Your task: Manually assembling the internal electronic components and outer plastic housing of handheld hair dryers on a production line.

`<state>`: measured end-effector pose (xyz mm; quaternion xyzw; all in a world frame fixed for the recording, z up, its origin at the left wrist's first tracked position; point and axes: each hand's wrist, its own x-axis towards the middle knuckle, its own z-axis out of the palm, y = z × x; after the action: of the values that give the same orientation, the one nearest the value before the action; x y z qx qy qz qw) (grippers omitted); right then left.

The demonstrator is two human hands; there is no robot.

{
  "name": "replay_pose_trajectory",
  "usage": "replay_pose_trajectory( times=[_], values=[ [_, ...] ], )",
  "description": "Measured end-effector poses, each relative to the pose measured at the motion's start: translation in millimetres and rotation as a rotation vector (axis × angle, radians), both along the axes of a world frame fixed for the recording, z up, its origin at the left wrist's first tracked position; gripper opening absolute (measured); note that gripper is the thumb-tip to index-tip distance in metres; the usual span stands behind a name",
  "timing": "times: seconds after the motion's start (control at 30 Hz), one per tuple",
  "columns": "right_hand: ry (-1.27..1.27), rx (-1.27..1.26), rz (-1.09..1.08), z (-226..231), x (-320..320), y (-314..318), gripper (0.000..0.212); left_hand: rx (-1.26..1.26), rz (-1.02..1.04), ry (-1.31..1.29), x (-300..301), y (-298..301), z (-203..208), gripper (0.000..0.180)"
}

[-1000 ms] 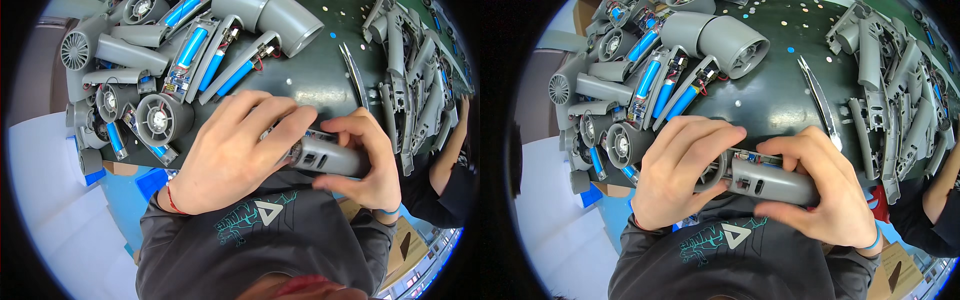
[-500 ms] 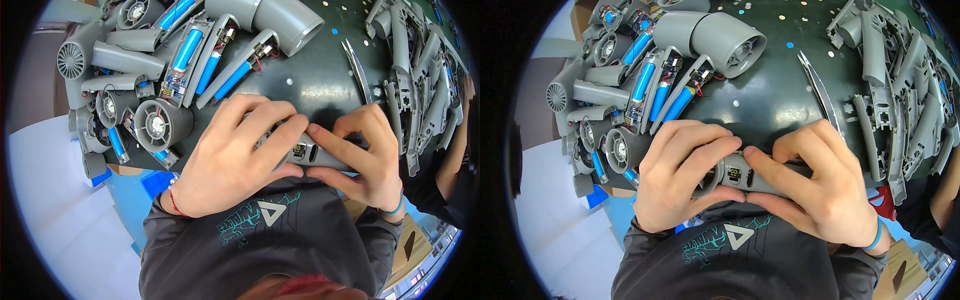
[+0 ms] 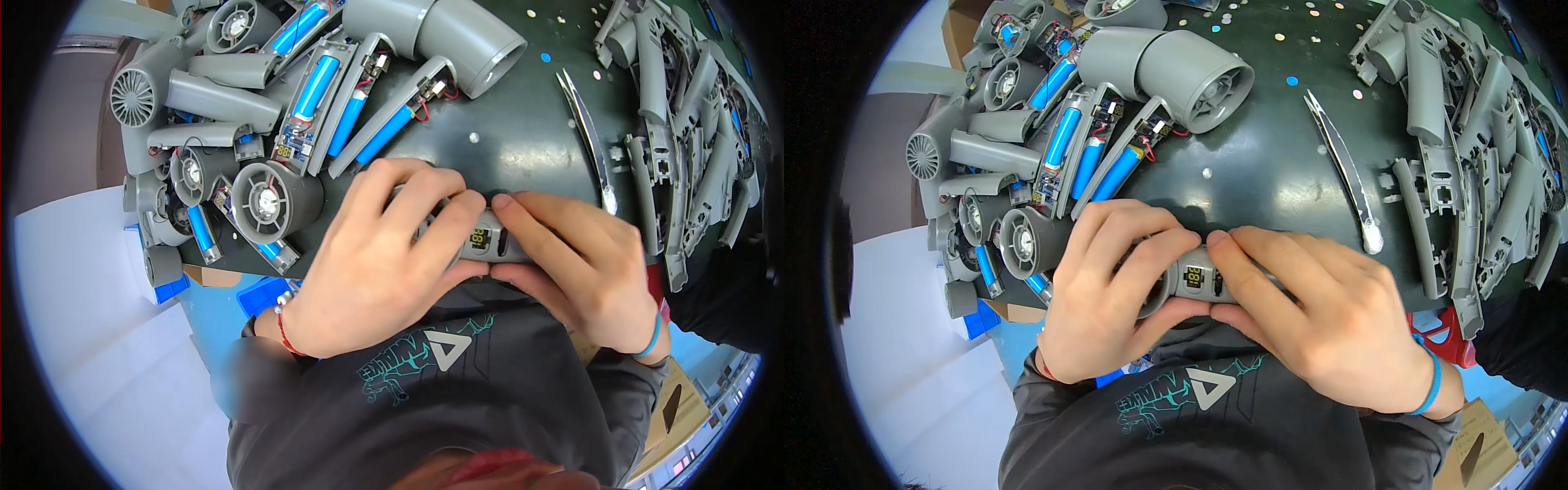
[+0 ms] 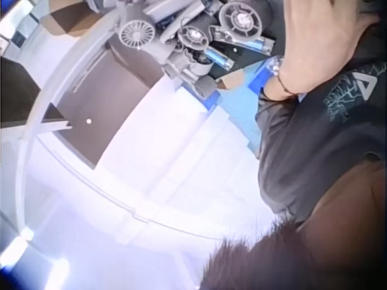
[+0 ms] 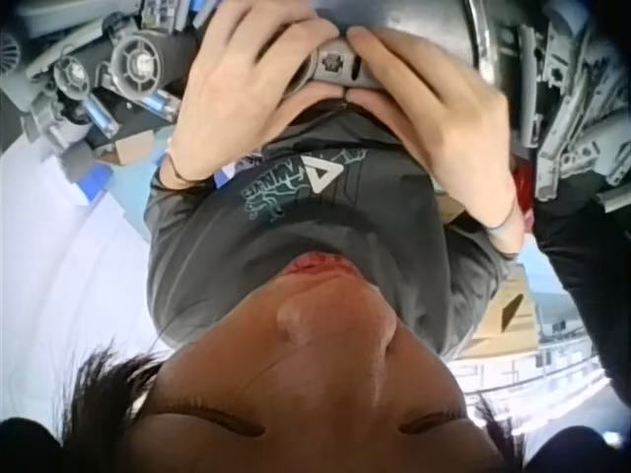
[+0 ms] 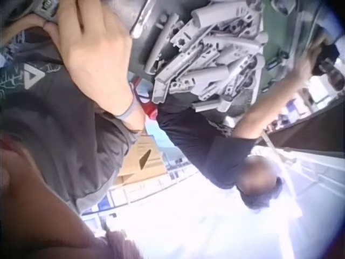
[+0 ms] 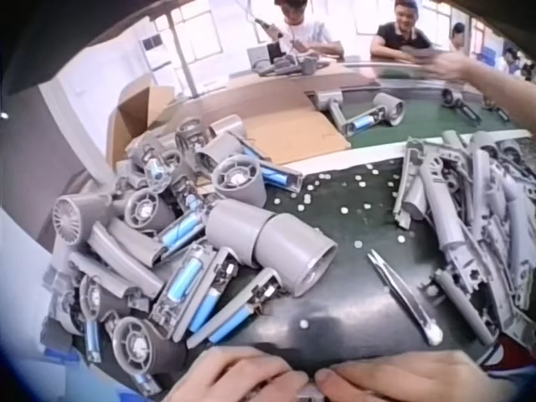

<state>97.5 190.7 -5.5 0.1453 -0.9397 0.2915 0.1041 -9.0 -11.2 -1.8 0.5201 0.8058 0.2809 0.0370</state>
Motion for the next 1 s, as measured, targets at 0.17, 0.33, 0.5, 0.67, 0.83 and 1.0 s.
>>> replay_pose_trajectory(
  times=[0.17,0.33,0.5,0.67,0.83,1.0],
  values=[
    [0.055,-0.023,-0.034,-11.6,0.5,0.0,0.057,-0.054,0.002,0.03,2.1,3.6,5.0,0.054],
    [-0.239,-0.414,-0.024,-2.6,-1.9,23.8,0.05,-0.059,-0.059,0.032,-1.3,0.6,4.6,0.053],
    [-0.671,-0.455,-0.028,17.4,9.8,28.8,0.043,0.162,-0.158,0.23,1.7,-19.8,-19.1,0.051],
    [-0.52,-0.444,-0.022,10.6,15.8,14.2,0.044,0.278,-0.093,0.271,3.5,-27.7,-34.9,0.052],
    [-0.184,-0.229,-0.024,-2.2,17.4,4.9,0.041,0.017,0.003,-0.027,8.1,-20.2,4.7,0.051],
    [-0.119,-0.119,0.008,-2.5,18.7,2.8,0.044,-0.009,-0.026,-0.097,9.7,-18.8,-3.3,0.047]
  ],
)
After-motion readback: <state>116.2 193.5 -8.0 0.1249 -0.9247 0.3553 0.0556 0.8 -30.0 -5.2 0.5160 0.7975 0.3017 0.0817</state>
